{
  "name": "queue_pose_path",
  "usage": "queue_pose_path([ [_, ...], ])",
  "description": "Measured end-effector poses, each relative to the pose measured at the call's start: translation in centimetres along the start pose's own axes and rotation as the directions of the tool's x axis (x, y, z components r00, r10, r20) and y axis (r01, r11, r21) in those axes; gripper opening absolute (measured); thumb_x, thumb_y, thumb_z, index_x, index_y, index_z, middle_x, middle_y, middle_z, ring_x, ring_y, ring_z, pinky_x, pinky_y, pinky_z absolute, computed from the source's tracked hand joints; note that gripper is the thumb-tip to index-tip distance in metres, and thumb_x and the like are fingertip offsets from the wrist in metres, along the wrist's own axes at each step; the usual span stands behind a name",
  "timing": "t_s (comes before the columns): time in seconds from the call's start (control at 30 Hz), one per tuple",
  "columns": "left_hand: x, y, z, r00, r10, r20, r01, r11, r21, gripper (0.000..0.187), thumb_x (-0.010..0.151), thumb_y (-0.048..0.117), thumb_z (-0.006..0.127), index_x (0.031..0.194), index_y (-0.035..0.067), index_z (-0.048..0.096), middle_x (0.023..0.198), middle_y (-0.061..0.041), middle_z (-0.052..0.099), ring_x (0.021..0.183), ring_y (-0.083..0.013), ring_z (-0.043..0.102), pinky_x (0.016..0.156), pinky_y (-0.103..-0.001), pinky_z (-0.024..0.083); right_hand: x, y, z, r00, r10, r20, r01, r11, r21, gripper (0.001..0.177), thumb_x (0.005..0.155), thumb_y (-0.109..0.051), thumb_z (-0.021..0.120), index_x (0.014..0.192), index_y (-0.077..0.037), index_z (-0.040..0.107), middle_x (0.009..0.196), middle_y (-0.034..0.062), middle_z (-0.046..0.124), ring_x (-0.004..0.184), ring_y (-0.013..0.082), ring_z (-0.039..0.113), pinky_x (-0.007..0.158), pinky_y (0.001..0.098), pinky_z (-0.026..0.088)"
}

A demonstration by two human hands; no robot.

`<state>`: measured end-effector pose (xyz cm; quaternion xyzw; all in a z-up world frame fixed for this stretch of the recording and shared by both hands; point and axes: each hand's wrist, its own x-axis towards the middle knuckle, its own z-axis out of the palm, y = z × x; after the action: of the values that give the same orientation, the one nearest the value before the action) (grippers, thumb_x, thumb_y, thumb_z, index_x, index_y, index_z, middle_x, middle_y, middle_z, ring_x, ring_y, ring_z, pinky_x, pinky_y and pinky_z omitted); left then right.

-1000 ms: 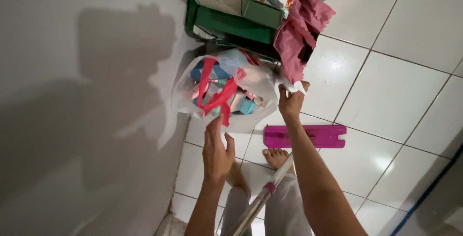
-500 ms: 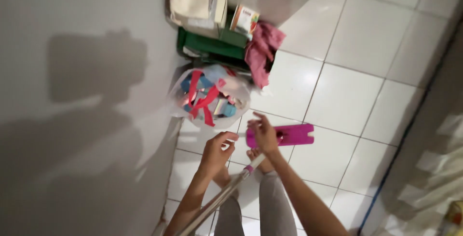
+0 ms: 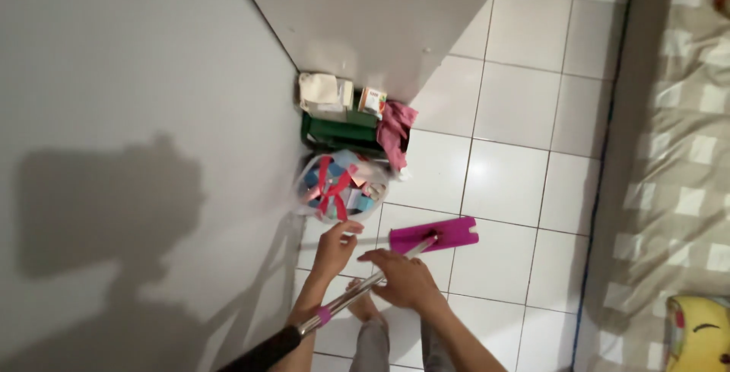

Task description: Mopping the tiled floor of a house using a mop and bucket.

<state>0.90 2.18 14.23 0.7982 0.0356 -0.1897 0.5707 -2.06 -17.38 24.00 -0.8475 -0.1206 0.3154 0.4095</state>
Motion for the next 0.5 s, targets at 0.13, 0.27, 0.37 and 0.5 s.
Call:
queue_pose_path([
  [0.13,-4.0,3.4,-2.7,1.000,-0.024,0.018,0.023,0.998,0.063,0.028,0.088,-0.004,0.062,0.111,0.007,0.072,0.103,-0.006,0.080,0.097,-0.0169,0.077,0.079,-0.031,0.060,-1.5,-5.1,0.7,0.994,0.015,0.111,0.002,0.987,-0.158,0.041,0.077,-0.033,0.085,0.112,-0.017,0.070,0.120,0.0055,0.067,0.126,0.0282,0.057,0.114,0.0553,0.027],
  [0.27,-8.2,4.9,-5.7,0.980,-0.198,0.034,0.197,0.980,0.029,0.029,0.092,-0.002,0.061,0.118,0.008,0.070,0.112,-0.005,0.077,0.097,-0.0211,0.076,0.084,-0.032,0.060,-1.3,-0.8,6.1,0.996,-0.059,0.073,0.076,0.962,-0.262,0.029,0.082,-0.032,0.079,0.102,-0.013,0.068,0.105,0.0080,0.069,0.111,0.0294,0.065,0.110,0.0480,0.042],
  [0.37,-11.0,11.2,-7.0,0.904,0.025,0.426,0.052,0.984,-0.168,0.073,0.062,-0.013,0.049,0.131,0.009,0.058,0.135,-0.005,0.063,0.133,-0.0191,0.055,0.108,-0.036,0.046,-1.5,1.0,6.3,0.992,0.052,-0.119,-0.082,0.962,-0.259,0.018,0.086,-0.028,0.074,0.100,-0.016,0.072,0.107,0.0044,0.070,0.104,0.0273,0.069,0.083,0.0447,0.057],
  [0.5,-13.8,19.5,-6.4,0.836,0.133,0.533,0.057,0.944,-0.325,0.051,0.074,-0.007,0.070,0.121,0.006,0.054,0.146,-0.008,0.059,0.147,-0.0240,0.044,0.124,-0.037,0.024,-2.1,0.3,3.8,0.951,0.000,-0.309,-0.075,0.970,-0.231,0.016,0.081,-0.021,0.074,0.095,-0.015,0.074,0.101,0.0073,0.069,0.096,0.0299,0.069,0.073,0.0453,0.057],
])
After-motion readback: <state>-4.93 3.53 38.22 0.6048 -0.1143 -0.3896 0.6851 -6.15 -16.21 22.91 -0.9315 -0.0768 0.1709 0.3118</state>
